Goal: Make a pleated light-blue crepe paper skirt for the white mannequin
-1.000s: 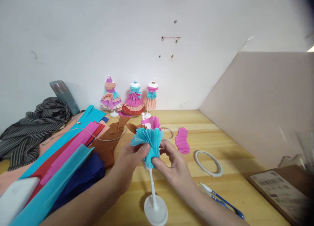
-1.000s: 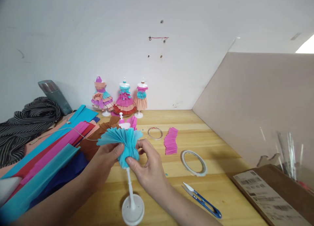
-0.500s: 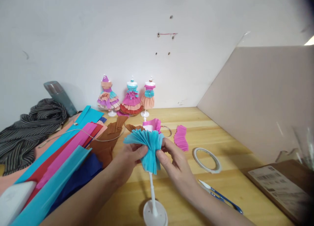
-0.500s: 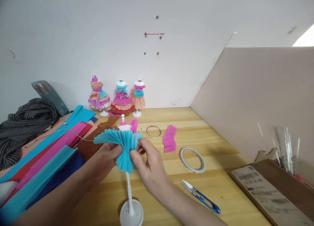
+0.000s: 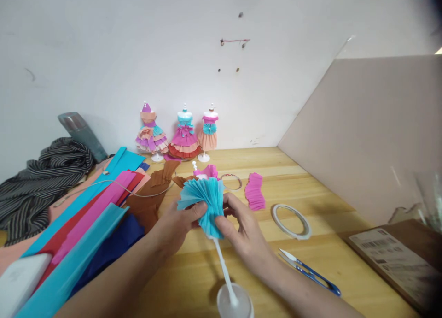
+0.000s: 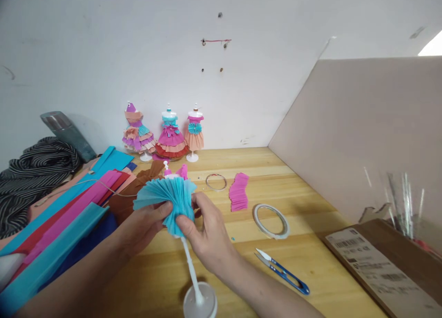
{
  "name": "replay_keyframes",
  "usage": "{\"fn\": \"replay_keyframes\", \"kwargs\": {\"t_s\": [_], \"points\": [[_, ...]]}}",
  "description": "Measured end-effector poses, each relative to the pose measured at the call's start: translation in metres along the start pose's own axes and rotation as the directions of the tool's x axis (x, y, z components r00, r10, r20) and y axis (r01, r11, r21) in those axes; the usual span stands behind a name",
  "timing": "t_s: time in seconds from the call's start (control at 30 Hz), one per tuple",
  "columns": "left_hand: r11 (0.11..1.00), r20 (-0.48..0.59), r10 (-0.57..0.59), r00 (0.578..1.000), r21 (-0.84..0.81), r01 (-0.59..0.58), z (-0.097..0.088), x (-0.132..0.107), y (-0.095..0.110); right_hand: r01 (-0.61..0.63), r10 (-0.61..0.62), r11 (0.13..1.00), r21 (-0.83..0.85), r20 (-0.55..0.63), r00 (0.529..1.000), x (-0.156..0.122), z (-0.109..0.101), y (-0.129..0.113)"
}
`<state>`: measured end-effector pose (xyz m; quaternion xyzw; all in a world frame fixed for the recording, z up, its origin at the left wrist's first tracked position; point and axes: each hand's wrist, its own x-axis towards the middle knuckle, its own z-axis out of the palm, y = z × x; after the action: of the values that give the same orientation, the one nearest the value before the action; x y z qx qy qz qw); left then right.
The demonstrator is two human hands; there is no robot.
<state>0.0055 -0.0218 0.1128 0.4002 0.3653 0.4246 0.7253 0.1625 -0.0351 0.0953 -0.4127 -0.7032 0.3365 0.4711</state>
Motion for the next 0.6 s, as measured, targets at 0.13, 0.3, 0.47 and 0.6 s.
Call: {"fn": "replay_keyframes", "kwargs": {"t_s": [0.13,0.3,0.47,0.6], "points": [[0.999,0.074,0.03,0.997,-0.024,-0.028,-0.008,0.006,-0.006,-0.002,0.002,1.0,0.009,-0.019,1.0,0.0,0.0,0.003],[0.992,0.187,0.128,0.974,-0.016,-0.127,-0.017,0.012,-0.012,-0.05,0.047,0.997,-0.067,-0.034,0.998,0.001,0.004,0.006],[0.974,0.224,0.204,0.953,0.052,-0.22,-0.013,0.008,-0.006,-0.048,0.045,0.996,-0.072,-0.045,0.998,-0.001,0.004,0.001],[0.971,0.138,0.185,0.973,0.129,-0.203,0.0,-0.001,0.004,-0.058,0.057,0.998,-0.018,-0.025,0.998,-0.005,0.002,-0.005]]}}
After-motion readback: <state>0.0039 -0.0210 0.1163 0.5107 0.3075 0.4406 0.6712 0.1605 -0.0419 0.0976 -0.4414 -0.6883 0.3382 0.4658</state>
